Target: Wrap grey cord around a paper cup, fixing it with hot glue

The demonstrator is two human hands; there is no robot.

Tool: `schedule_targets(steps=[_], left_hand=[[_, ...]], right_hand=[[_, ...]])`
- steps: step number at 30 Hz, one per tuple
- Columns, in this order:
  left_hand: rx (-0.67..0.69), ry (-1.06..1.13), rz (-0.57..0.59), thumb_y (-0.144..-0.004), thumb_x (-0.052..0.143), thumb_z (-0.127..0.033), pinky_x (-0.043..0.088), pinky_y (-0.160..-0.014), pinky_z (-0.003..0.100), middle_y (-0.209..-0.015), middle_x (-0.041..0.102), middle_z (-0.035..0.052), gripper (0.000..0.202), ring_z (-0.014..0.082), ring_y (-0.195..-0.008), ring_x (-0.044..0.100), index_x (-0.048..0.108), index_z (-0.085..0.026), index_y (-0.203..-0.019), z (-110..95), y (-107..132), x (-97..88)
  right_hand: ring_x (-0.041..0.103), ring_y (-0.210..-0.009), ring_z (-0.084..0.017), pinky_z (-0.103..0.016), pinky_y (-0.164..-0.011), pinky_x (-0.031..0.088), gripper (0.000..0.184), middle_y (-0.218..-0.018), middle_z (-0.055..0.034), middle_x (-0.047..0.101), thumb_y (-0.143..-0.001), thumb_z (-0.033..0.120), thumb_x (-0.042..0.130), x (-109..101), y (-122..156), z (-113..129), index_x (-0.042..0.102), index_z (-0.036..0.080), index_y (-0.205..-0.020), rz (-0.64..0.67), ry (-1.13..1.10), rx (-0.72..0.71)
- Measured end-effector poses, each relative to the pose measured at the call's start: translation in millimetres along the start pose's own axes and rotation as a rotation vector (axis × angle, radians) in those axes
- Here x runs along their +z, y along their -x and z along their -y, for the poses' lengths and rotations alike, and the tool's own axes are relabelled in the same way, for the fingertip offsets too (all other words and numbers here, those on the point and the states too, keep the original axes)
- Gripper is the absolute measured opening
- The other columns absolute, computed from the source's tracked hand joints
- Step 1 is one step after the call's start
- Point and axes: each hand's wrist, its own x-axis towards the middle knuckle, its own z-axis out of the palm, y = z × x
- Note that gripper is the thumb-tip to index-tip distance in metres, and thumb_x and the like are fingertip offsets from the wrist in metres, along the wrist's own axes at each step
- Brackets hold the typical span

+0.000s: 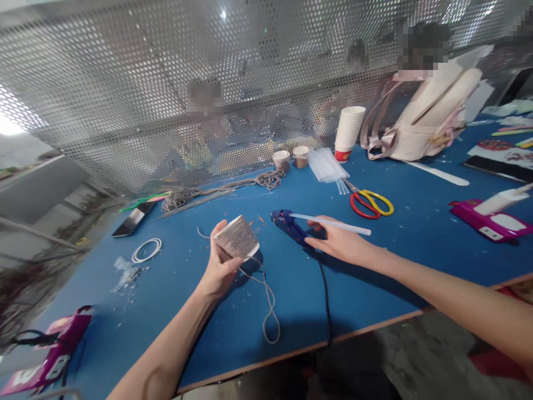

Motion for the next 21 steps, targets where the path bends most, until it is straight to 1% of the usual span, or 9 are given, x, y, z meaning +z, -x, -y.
schedule_targets(steps=[2,4,6,9,11,13,15,18,21], left_hand=[[-0.013,-0.003,-0.012,-0.046,0.090,-0.024,0.050,-0.091,0.038,-0.114,0.062,-0.0008,0.084,0.0232,-0.105,0.063,0.052,-0.038,-0.119,0.9,-0.9,-1.6],[-0.027,-0.002,-0.029,-0.046,0.090,-0.024,0.050,-0.091,0.039,-0.111,0.064,-0.0011,0.084,0.0232,-0.102,0.064,0.051,-0.037,-0.120,1.7,-1.5,-3.3],[-0.041,-0.003,-0.048,-0.046,0.089,-0.025,0.050,-0.092,0.040,-0.109,0.064,-0.0012,0.084,0.0233,-0.101,0.064,0.051,-0.037,-0.121,2.0,-1.7,-4.3],[-0.063,-0.004,-0.072,-0.047,0.089,-0.025,0.048,-0.095,0.042,-0.110,0.064,-0.0010,0.084,0.0241,-0.104,0.063,0.052,-0.037,-0.121,1.5,-1.6,-3.8],[-0.069,0.007,-0.086,-0.046,0.090,-0.025,0.048,-0.096,0.042,-0.111,0.064,-0.0013,0.084,0.0243,-0.107,0.062,0.052,-0.036,-0.120,1.1,-1.9,-2.7],[-0.061,0.012,-0.099,-0.045,0.090,-0.024,0.048,-0.095,0.041,-0.113,0.063,-0.0014,0.082,0.0239,-0.107,0.062,0.053,-0.035,-0.118,1.3,-3.0,-1.7],[-0.043,0.006,-0.111,-0.046,0.089,-0.023,0.049,-0.093,0.040,-0.114,0.063,-0.0009,0.080,0.0230,-0.105,0.062,0.054,-0.034,-0.117,1.8,-4.5,-1.1],[-0.016,0.004,-0.120,-0.047,0.088,-0.021,0.050,-0.091,0.039,-0.113,0.062,-0.0005,0.077,0.0210,-0.101,0.062,0.054,-0.033,-0.116,3.0,-6.9,-1.0],[0.006,0.025,-0.145,-0.047,0.088,-0.019,0.049,-0.091,0.036,-0.110,0.063,-0.0017,0.076,0.0187,-0.100,0.062,0.055,-0.032,-0.114,4.1,-8.1,-1.0]], right_hand=[[0.065,-0.095,-0.026,-0.037,-0.084,0.050,0.032,-0.106,-0.0126,0.068,-0.082,0.031,0.065,13.2,-21.6,-1.5,0.062,0.015,-0.109,0.078,-0.072,-0.004],[0.064,-0.097,-0.027,-0.038,-0.086,0.048,0.035,-0.109,-0.0125,0.067,-0.080,0.033,0.066,26.9,-37.8,3.0,0.063,0.015,-0.110,0.109,-0.153,0.021],[0.064,-0.091,-0.026,-0.036,-0.081,0.048,0.031,-0.102,-0.0104,0.069,-0.079,0.032,0.065,38.5,-47.8,8.9,0.064,0.016,-0.105,0.112,-0.222,0.093],[0.062,-0.077,-0.023,-0.033,-0.072,0.047,0.019,-0.087,-0.0069,0.068,-0.080,0.024,0.058,46.6,-52.5,15.5,0.065,0.016,-0.095,0.097,-0.266,0.190],[0.061,-0.071,-0.020,-0.030,-0.067,0.046,0.019,-0.082,-0.0047,0.067,-0.080,0.020,0.052,44.5,-49.1,20.2,0.064,0.016,-0.095,0.079,-0.278,0.212],[0.059,-0.069,-0.018,-0.027,-0.064,0.044,0.019,-0.080,-0.0025,0.067,-0.080,0.020,0.051,37.7,-40.7,28.0,0.063,0.017,-0.095,0.046,-0.328,0.212],[0.057,-0.065,-0.016,-0.025,-0.061,0.043,0.016,-0.076,-0.0006,0.065,-0.078,0.021,0.053,29.0,-28.4,39.3,0.061,0.018,-0.091,0.012,-0.412,0.196],[0.050,-0.055,-0.012,-0.023,-0.054,0.038,0.010,-0.064,0.0027,0.060,-0.078,0.026,0.056,18.9,-8.1,57.6,0.059,0.019,-0.084,0.029,-0.499,0.166],[0.049,-0.054,-0.011,-0.022,-0.053,0.038,0.015,-0.063,0.0032,0.058,-0.082,0.034,0.058,16.7,6.6,69.6,0.059,0.019,-0.081,0.027,-0.516,0.088]])
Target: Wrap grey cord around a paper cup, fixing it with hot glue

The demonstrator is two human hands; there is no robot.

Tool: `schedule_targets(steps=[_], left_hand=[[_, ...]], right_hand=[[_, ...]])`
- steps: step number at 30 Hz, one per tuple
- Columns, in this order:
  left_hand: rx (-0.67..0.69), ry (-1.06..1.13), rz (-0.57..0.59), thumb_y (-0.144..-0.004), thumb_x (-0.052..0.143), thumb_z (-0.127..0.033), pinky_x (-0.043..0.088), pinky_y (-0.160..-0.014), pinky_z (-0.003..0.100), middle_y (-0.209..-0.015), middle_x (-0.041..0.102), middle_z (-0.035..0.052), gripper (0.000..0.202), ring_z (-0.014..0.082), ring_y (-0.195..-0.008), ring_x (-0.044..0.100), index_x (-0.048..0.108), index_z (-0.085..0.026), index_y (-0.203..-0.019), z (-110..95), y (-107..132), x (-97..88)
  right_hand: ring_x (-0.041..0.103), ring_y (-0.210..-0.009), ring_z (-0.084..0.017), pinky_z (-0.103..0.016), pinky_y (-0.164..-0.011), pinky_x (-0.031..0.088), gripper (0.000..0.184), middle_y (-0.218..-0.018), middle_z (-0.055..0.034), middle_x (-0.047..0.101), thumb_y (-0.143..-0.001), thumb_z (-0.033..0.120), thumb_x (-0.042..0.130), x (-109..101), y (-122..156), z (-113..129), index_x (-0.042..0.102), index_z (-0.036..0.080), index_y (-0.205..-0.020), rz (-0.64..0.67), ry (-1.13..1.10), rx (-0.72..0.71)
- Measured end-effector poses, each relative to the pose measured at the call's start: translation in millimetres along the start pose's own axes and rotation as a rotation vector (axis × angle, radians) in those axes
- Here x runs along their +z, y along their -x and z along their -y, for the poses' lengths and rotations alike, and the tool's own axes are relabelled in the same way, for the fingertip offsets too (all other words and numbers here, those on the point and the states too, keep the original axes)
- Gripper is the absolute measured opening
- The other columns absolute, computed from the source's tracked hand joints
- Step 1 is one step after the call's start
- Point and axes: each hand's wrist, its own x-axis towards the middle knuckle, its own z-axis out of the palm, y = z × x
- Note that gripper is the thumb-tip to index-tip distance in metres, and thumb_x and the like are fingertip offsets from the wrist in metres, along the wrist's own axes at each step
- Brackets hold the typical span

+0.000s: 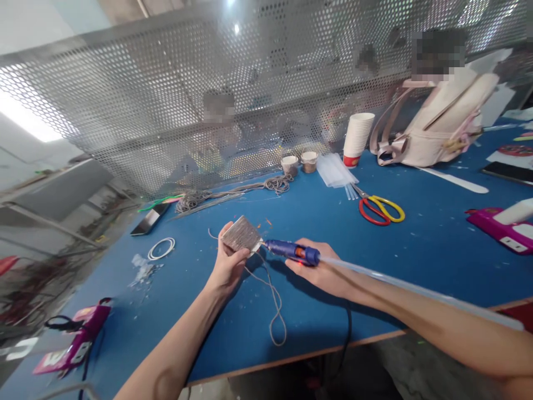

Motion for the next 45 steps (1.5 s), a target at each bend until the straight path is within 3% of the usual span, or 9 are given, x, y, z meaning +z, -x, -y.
schedule_targets(steps=[10,22,27,39,45], left_hand=[[0.059,-0.049,-0.019,-0.048,0.087,-0.018,0.049,-0.086,0.031,-0.107,0.062,-0.0036,0.074,0.0169,-0.097,0.061,0.052,-0.035,-0.111,0.8,1.8,3.0],[0.057,-0.052,-0.040,-0.046,0.087,-0.015,0.050,-0.082,0.028,-0.104,0.060,-0.0039,0.075,0.0145,-0.093,0.060,0.051,-0.034,-0.109,-2.6,5.8,7.8],[0.075,-0.076,-0.037,-0.047,0.086,-0.015,0.051,-0.082,0.030,-0.107,0.059,-0.0024,0.074,0.0163,-0.094,0.060,0.051,-0.034,-0.110,-2.6,6.3,7.1],[0.063,-0.058,-0.014,-0.047,0.087,-0.016,0.050,-0.084,0.029,-0.106,0.060,-0.0030,0.073,0.0160,-0.096,0.060,0.054,-0.034,-0.110,-2.7,4.7,3.8],[0.050,-0.060,0.031,-0.050,0.087,-0.021,0.050,-0.088,0.034,-0.109,0.061,-0.0008,0.073,0.0193,-0.099,0.060,0.055,-0.034,-0.114,-2.2,5.4,-0.5]], right_hand=[[0.058,-0.055,-0.014,-0.024,-0.055,0.043,0.013,-0.070,-0.0029,0.066,-0.087,0.031,0.057,12.8,5.9,-10.2,0.058,0.019,-0.083,-0.048,0.163,-0.296],[0.061,-0.057,-0.014,-0.024,-0.054,0.042,0.013,-0.070,-0.0038,0.067,-0.088,0.031,0.056,11.9,9.0,-16.6,0.055,0.019,-0.084,-0.012,0.281,-0.318],[0.061,-0.055,-0.015,-0.024,-0.051,0.039,0.014,-0.070,-0.0054,0.068,-0.089,0.030,0.053,14.6,9.3,-20.0,0.054,0.018,-0.083,0.004,0.302,-0.393],[0.063,-0.058,-0.015,-0.025,-0.055,0.042,0.016,-0.070,-0.0045,0.068,-0.089,0.033,0.056,9.1,8.6,-15.5,0.055,0.019,-0.082,-0.021,0.266,-0.315],[0.060,-0.055,-0.013,-0.023,-0.054,0.041,0.017,-0.068,-0.0025,0.067,-0.089,0.035,0.056,6.9,8.9,-13.5,0.056,0.019,-0.082,0.001,0.248,-0.332]])
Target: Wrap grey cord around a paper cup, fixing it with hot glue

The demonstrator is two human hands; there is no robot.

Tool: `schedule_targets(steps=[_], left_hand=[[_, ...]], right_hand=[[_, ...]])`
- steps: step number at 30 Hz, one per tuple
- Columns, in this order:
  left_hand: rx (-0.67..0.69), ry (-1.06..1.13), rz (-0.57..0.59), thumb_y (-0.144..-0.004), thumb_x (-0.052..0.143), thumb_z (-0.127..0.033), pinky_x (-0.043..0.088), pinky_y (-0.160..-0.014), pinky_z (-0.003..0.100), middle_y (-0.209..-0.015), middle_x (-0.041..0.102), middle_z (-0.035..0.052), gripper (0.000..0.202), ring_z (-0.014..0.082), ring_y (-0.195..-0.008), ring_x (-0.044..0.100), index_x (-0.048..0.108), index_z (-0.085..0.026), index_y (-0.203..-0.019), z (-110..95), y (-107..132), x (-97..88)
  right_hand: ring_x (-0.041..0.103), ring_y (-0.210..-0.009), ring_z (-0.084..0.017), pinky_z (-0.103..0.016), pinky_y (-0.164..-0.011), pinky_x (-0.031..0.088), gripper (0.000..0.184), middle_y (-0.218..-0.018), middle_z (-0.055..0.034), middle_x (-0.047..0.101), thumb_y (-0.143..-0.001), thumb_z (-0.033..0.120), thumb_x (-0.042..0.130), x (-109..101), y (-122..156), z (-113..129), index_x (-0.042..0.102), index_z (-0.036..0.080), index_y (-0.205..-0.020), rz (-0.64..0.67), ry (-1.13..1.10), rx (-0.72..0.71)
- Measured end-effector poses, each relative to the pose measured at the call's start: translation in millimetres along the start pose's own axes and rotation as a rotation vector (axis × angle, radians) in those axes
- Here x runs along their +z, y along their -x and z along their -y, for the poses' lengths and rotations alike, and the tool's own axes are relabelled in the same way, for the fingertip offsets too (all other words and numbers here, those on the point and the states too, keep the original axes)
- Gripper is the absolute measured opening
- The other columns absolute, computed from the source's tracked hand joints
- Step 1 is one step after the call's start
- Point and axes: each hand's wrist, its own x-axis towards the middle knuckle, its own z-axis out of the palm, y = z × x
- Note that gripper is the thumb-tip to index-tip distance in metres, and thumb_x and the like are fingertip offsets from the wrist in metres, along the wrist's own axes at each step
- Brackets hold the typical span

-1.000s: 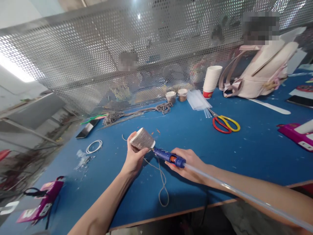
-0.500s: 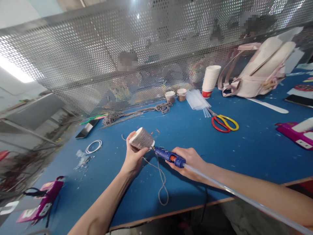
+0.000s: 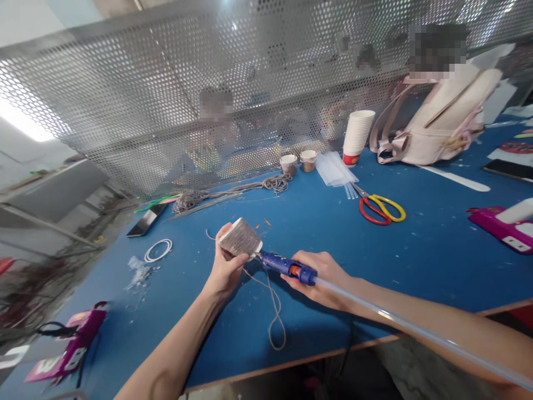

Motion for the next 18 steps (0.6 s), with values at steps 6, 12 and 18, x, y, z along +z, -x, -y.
schedule_targets(steps=[6,12,18], left_hand=[[-0.038,0.015,0.014,-0.049,0.087,-0.023,0.048,-0.094,0.039,-0.112,0.062,0.0003,0.076,0.0211,-0.102,0.060,0.055,-0.034,-0.117,0.5,0.6,-2.2],[-0.065,0.036,0.028,-0.047,0.089,-0.024,0.044,-0.100,0.042,-0.115,0.062,0.0004,0.080,0.0223,-0.105,0.060,0.055,-0.035,-0.119,-0.8,1.3,-2.7],[-0.097,0.052,0.046,-0.048,0.089,-0.025,0.041,-0.104,0.048,-0.119,0.062,0.0017,0.080,0.0270,-0.115,0.058,0.054,-0.036,-0.119,-2.2,2.3,-2.4]], right_hand=[[0.058,-0.055,-0.013,-0.024,-0.055,0.042,0.018,-0.067,-0.0027,0.066,-0.088,0.035,0.056,-0.6,-0.8,1.0,0.056,0.020,-0.079,-0.011,-0.006,0.086],[0.056,-0.052,-0.013,-0.023,-0.053,0.040,0.018,-0.065,-0.0014,0.064,-0.087,0.034,0.057,-2.7,-2.0,3.3,0.056,0.020,-0.077,-0.011,-0.031,0.083],[0.052,-0.049,-0.012,-0.023,-0.051,0.038,0.018,-0.062,-0.0003,0.060,-0.086,0.033,0.057,-5.6,-2.7,5.8,0.054,0.020,-0.075,-0.027,-0.028,0.084]])
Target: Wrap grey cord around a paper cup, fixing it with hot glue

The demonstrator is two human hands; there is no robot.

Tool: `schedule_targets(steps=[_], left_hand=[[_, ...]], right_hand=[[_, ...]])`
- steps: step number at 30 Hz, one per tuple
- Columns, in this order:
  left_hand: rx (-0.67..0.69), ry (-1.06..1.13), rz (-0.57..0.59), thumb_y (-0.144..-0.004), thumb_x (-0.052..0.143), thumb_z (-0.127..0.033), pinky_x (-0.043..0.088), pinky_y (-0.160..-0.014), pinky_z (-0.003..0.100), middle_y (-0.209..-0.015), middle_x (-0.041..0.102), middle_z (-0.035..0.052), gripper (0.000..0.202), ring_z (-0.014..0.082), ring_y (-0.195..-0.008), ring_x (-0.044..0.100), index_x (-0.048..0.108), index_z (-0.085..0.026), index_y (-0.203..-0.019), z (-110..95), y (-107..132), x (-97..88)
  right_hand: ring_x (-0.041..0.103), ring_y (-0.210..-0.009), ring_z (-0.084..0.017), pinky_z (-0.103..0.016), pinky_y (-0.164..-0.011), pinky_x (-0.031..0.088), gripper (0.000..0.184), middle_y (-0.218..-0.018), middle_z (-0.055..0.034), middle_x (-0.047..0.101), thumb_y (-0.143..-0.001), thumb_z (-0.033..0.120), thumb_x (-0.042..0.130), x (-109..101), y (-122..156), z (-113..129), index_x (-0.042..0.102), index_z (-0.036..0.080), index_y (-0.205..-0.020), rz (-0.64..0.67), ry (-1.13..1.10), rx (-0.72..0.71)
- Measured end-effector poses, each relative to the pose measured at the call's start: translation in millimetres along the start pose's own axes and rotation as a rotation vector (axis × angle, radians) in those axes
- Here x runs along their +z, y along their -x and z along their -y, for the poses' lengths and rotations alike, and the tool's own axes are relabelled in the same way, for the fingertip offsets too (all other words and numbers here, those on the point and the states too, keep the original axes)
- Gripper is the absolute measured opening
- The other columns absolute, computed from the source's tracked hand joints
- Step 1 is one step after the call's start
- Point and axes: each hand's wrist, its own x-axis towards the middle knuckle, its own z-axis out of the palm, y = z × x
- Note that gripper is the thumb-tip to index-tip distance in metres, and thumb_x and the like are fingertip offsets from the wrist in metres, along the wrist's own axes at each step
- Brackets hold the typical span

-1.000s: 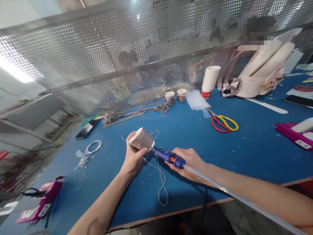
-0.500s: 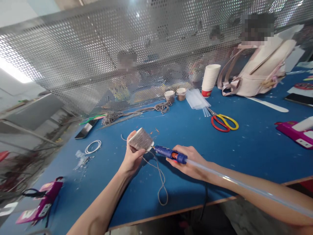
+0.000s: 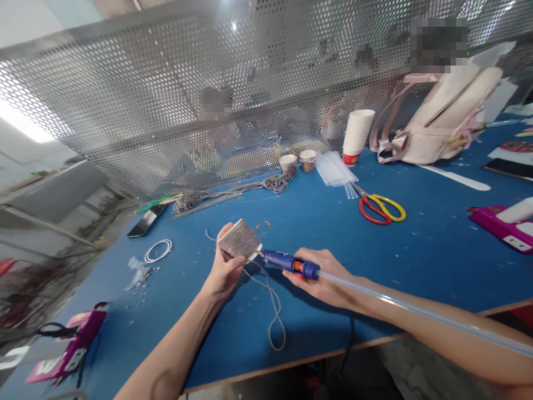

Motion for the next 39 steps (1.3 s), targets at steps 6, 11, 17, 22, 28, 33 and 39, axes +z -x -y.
schedule_targets(steps=[6,11,17,22,28,33,39], left_hand=[[-0.011,0.009,0.023,-0.051,0.087,-0.024,0.042,-0.103,0.049,-0.122,0.063,0.0031,0.082,0.0275,-0.113,0.060,0.052,-0.036,-0.124,0.0,0.4,-2.1],[-0.026,0.036,0.016,-0.049,0.087,-0.022,0.042,-0.103,0.048,-0.120,0.065,0.0027,0.084,0.0261,-0.108,0.062,0.053,-0.035,-0.124,-1.6,0.6,-2.8],[-0.024,0.035,0.022,-0.050,0.087,-0.023,0.043,-0.102,0.048,-0.120,0.066,0.0025,0.083,0.0265,-0.110,0.062,0.054,-0.036,-0.125,-1.5,0.9,-4.0],[-0.046,0.026,0.077,-0.057,0.084,-0.024,0.047,-0.097,0.045,-0.127,0.063,0.0044,0.083,0.0250,-0.106,0.064,0.049,-0.037,-0.131,-2.4,2.9,-5.8],[-0.063,0.034,0.086,-0.057,0.083,-0.023,0.051,-0.093,0.044,-0.128,0.063,0.0051,0.081,0.0245,-0.100,0.066,0.050,-0.035,-0.130,-2.7,3.0,-6.9],[-0.045,0.037,0.030,-0.052,0.085,-0.022,0.047,-0.098,0.043,-0.122,0.064,0.0029,0.080,0.0240,-0.106,0.063,0.054,-0.034,-0.124,-1.5,1.7,-1.8],[0.018,-0.005,-0.042,-0.047,0.087,-0.019,0.048,-0.095,0.039,-0.111,0.064,0.0008,0.077,0.0211,-0.102,0.061,0.056,-0.032,-0.117,2.4,-1.0,2.0]], right_hand=[[0.044,-0.048,-0.010,-0.022,-0.050,0.034,0.022,-0.058,0.0030,0.054,-0.086,0.034,0.057,-1.7,-2.1,1.2,0.051,0.021,-0.070,0.007,-0.065,0.083],[0.037,-0.048,-0.009,-0.022,-0.050,0.031,0.027,-0.054,0.0054,0.047,-0.084,0.036,0.058,-3.7,-4.8,3.6,0.047,0.021,-0.065,0.026,-0.173,0.169],[0.038,-0.050,-0.010,-0.023,-0.052,0.031,0.027,-0.056,0.0049,0.046,-0.081,0.039,0.058,-8.1,-7.9,8.2,0.048,0.021,-0.064,0.099,-0.232,0.284],[0.042,-0.057,-0.012,-0.025,-0.058,0.035,0.028,-0.060,0.0031,0.049,-0.083,0.041,0.053,-13.1,-13.2,4.4,0.050,0.021,-0.063,0.150,-0.272,0.309],[0.043,-0.059,-0.012,-0.025,-0.062,0.038,0.031,-0.059,0.0040,0.048,-0.085,0.040,0.050,-14.8,-13.9,-1.1,0.050,0.020,-0.062,0.183,-0.317,0.319],[0.044,-0.057,-0.012,-0.025,-0.058,0.037,0.028,-0.061,0.0030,0.050,-0.083,0.042,0.054,-11.1,-11.6,5.4,0.054,0.020,-0.065,0.163,-0.290,0.331],[0.040,-0.050,-0.010,-0.023,-0.052,0.032,0.027,-0.056,0.0039,0.048,-0.081,0.037,0.058,-2.6,-6.4,13.8,0.046,0.021,-0.062,0.099,-0.188,0.279]])
